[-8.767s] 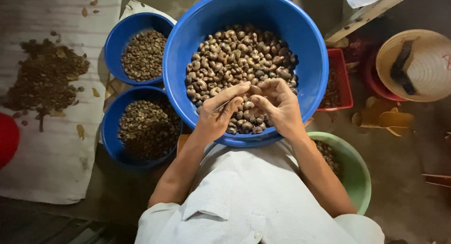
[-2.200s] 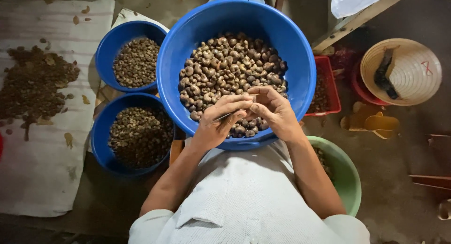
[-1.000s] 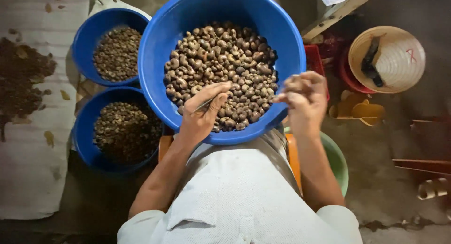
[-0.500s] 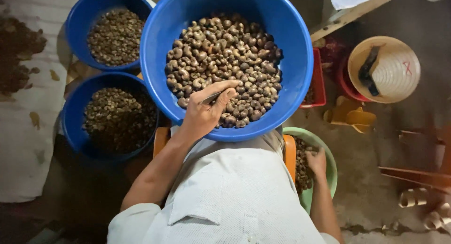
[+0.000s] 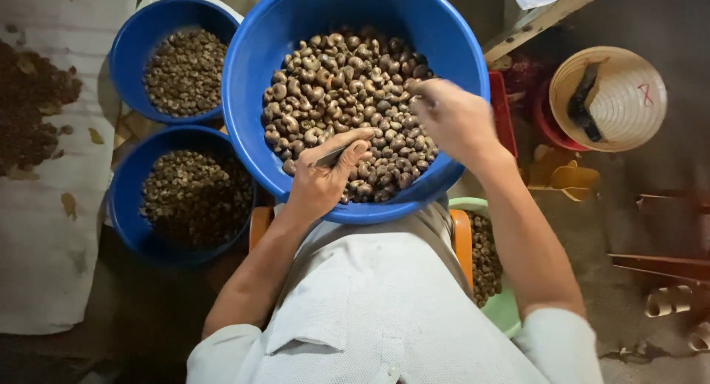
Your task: The person is manually peeling nuts using a small metal tool, picking them from a large blue bowl and placing them back after processing.
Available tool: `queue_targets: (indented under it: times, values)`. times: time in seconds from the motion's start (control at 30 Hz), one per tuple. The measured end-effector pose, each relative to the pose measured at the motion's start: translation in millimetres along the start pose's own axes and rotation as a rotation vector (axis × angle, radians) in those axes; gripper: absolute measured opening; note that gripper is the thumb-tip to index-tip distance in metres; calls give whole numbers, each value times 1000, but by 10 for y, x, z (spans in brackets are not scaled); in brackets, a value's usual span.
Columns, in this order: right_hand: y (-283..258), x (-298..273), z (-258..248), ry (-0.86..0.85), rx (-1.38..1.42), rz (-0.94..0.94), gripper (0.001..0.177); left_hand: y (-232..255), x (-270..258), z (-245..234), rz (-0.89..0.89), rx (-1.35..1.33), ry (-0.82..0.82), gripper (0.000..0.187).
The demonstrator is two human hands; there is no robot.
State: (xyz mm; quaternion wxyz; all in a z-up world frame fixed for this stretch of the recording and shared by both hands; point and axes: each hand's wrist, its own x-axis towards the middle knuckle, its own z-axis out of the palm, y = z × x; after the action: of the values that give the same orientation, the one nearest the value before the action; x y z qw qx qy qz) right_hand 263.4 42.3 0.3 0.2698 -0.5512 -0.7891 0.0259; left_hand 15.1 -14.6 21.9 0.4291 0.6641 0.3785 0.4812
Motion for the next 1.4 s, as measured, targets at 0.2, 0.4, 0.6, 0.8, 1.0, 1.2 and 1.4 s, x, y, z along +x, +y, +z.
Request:
queue_targets:
  times: [0.2,0.4,0.6,0.8,1.0,1.2,1.4]
  values:
    - [987,-71,1545,-630,-463,85,30,-18,2,-46,-91,35,-4,32]
    - [260,148,635,-665,-164,185,33,-6,-15,-90,-41,-7,2,31]
    - [-435,-90,203,-359,1079,392,38,-101,92,-128,87,-141,18,30]
    - [-543,-333,236,-292,1330,404,40,-9,78,-152,63,-145,-128,31]
    - [-539,-372,267,-251,1350,410,39,-15,61,-83,70,-114,-145,28]
    - [-569,-348,223,-213,1321,378,33,-89,49,-83,76,-156,-151,28]
    - [-572,-394,224,-196,1284,392,33,-223,-12,-30,24,-442,-80,29]
